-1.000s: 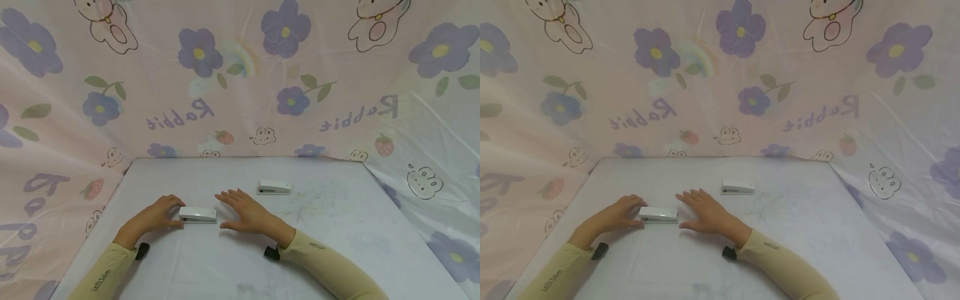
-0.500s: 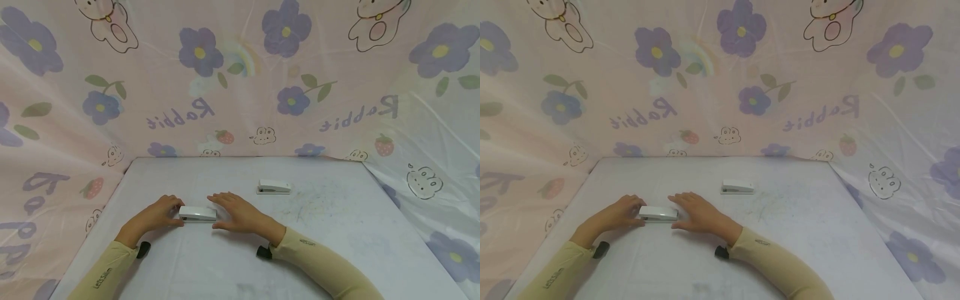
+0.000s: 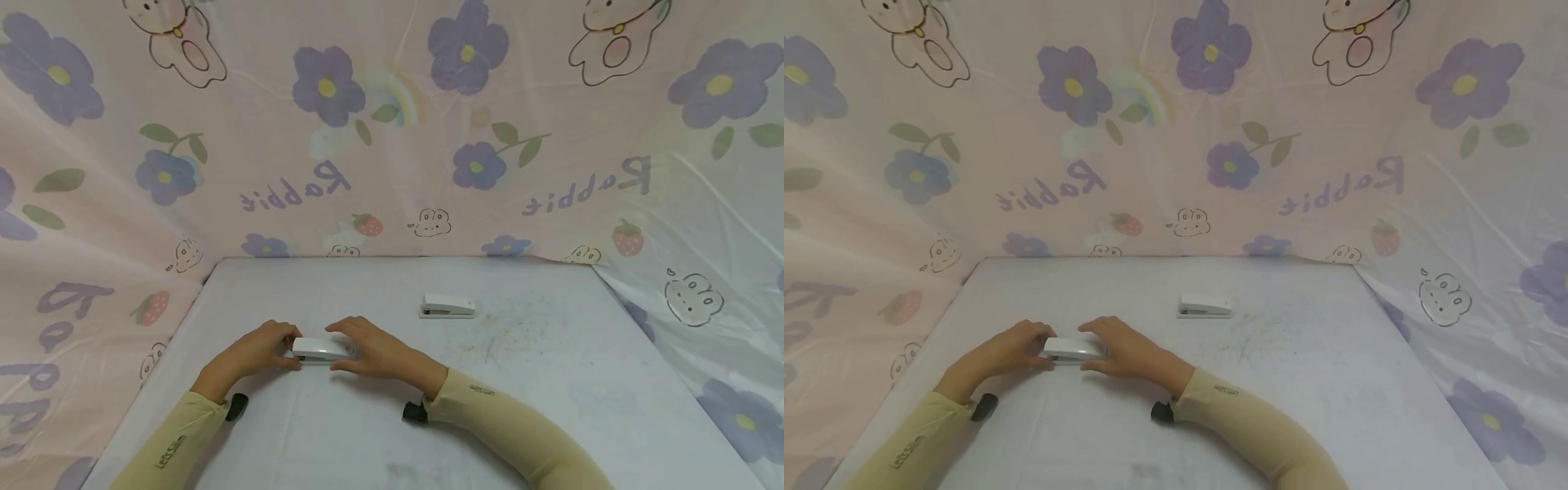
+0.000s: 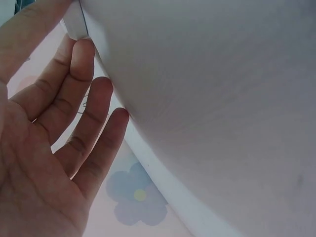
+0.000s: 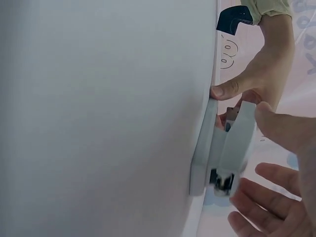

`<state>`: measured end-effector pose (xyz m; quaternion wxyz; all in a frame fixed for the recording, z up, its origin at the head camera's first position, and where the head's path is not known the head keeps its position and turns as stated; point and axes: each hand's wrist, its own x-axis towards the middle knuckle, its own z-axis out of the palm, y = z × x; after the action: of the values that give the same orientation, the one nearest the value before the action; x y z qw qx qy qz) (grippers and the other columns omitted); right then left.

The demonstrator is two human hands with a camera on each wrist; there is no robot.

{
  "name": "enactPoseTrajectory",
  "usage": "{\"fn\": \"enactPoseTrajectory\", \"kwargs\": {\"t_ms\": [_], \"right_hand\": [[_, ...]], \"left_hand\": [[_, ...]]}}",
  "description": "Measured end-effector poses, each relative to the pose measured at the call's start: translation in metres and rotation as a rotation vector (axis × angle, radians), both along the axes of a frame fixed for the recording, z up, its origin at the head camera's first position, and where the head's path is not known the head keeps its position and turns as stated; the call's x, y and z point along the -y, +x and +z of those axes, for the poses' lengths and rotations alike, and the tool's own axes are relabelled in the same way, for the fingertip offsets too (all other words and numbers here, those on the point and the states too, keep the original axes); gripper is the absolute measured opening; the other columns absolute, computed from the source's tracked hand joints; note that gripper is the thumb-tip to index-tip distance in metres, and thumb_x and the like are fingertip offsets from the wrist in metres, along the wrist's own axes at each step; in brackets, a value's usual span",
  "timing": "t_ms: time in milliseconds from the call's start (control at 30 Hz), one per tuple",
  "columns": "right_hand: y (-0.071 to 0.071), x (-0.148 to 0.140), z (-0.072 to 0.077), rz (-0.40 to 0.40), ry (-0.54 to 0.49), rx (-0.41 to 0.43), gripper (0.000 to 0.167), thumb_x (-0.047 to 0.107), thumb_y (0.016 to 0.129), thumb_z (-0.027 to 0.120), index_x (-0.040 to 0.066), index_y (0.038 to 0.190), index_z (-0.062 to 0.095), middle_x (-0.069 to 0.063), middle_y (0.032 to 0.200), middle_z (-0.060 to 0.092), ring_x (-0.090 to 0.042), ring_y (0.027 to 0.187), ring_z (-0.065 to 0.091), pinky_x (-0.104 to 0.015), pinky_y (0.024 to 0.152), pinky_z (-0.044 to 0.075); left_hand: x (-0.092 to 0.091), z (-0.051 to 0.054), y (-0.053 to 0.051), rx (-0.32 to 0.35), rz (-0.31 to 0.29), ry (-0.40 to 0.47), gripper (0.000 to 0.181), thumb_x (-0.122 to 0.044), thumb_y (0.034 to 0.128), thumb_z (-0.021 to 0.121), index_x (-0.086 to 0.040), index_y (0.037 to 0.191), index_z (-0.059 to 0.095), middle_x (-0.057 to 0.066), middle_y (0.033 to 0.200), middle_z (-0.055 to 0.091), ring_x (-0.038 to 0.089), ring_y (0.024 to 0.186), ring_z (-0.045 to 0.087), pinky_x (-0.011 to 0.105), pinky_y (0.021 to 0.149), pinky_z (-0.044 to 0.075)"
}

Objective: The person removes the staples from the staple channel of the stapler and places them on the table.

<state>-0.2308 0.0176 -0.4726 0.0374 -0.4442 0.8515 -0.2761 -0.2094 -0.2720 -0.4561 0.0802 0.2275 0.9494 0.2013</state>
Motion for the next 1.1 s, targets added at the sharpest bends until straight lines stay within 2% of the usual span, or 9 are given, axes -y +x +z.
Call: {"fn": "enactPoseTrajectory", "kwargs": {"t_ms": [267,400,667,800,967,1100], "right_hand": [[-0.003,0.018,-0.005,0.017,-0.027,0.034,0.061,0.037,0.098,0.081,0.013,0.149,0.057,-0.001,0.143,0.063,-0.014,0.128,0.055,-0.024,0.103,0.047],[-0.003,0.024,-0.006,0.021,-0.035,0.027,0.059,0.036,0.099,0.081,0.012,0.147,0.057,-0.001,0.139,0.064,-0.014,0.124,0.056,-0.023,0.100,0.047],[-0.009,0.038,-0.009,0.053,-0.079,0.070,0.050,0.031,0.099,0.081,0.010,0.139,0.060,0.000,0.131,0.065,-0.011,0.118,0.056,-0.018,0.095,0.045],[-0.010,0.044,-0.006,0.069,-0.101,0.102,0.044,0.026,0.100,0.080,0.008,0.135,0.061,-0.002,0.129,0.067,-0.011,0.115,0.058,-0.018,0.095,0.045],[-0.013,0.051,-0.004,0.056,-0.064,0.099,0.039,0.026,0.102,0.078,0.008,0.134,0.066,-0.001,0.127,0.067,-0.007,0.111,0.058,-0.017,0.095,0.045],[-0.017,0.056,-0.005,0.054,-0.024,0.106,0.038,0.027,0.102,0.077,0.009,0.135,0.071,0.001,0.122,0.068,-0.003,0.104,0.055,-0.016,0.089,0.045]], "left_hand": [[-0.001,0.002,-0.001,0.015,-0.001,0.000,0.047,-0.032,0.0800,0.097,-0.010,0.113,0.072,-0.008,0.099,0.067,0.019,0.097,0.057,0.045,0.089,0.050],[0.000,0.000,-0.003,0.032,0.003,0.005,0.046,-0.032,0.0799,0.097,-0.011,0.112,0.071,-0.009,0.098,0.067,0.019,0.098,0.057,0.046,0.090,0.049],[0.000,0.004,-0.003,0.084,0.019,0.010,0.047,-0.031,0.0806,0.096,-0.010,0.114,0.071,-0.006,0.099,0.065,0.020,0.098,0.056,0.046,0.089,0.049],[-0.001,0.003,-0.004,0.088,0.023,0.008,0.046,-0.031,0.0806,0.096,-0.011,0.113,0.071,-0.006,0.099,0.066,0.020,0.098,0.056,0.047,0.090,0.049],[-0.002,0.003,-0.005,0.083,0.023,-0.008,0.047,-0.032,0.0803,0.097,-0.010,0.112,0.070,-0.006,0.099,0.065,0.019,0.097,0.056,0.045,0.089,0.049],[-0.002,0.006,-0.005,0.093,0.024,-0.013,0.048,-0.032,0.0800,0.097,-0.009,0.113,0.070,-0.004,0.100,0.065,0.019,0.096,0.056,0.045,0.087,0.050]]}}
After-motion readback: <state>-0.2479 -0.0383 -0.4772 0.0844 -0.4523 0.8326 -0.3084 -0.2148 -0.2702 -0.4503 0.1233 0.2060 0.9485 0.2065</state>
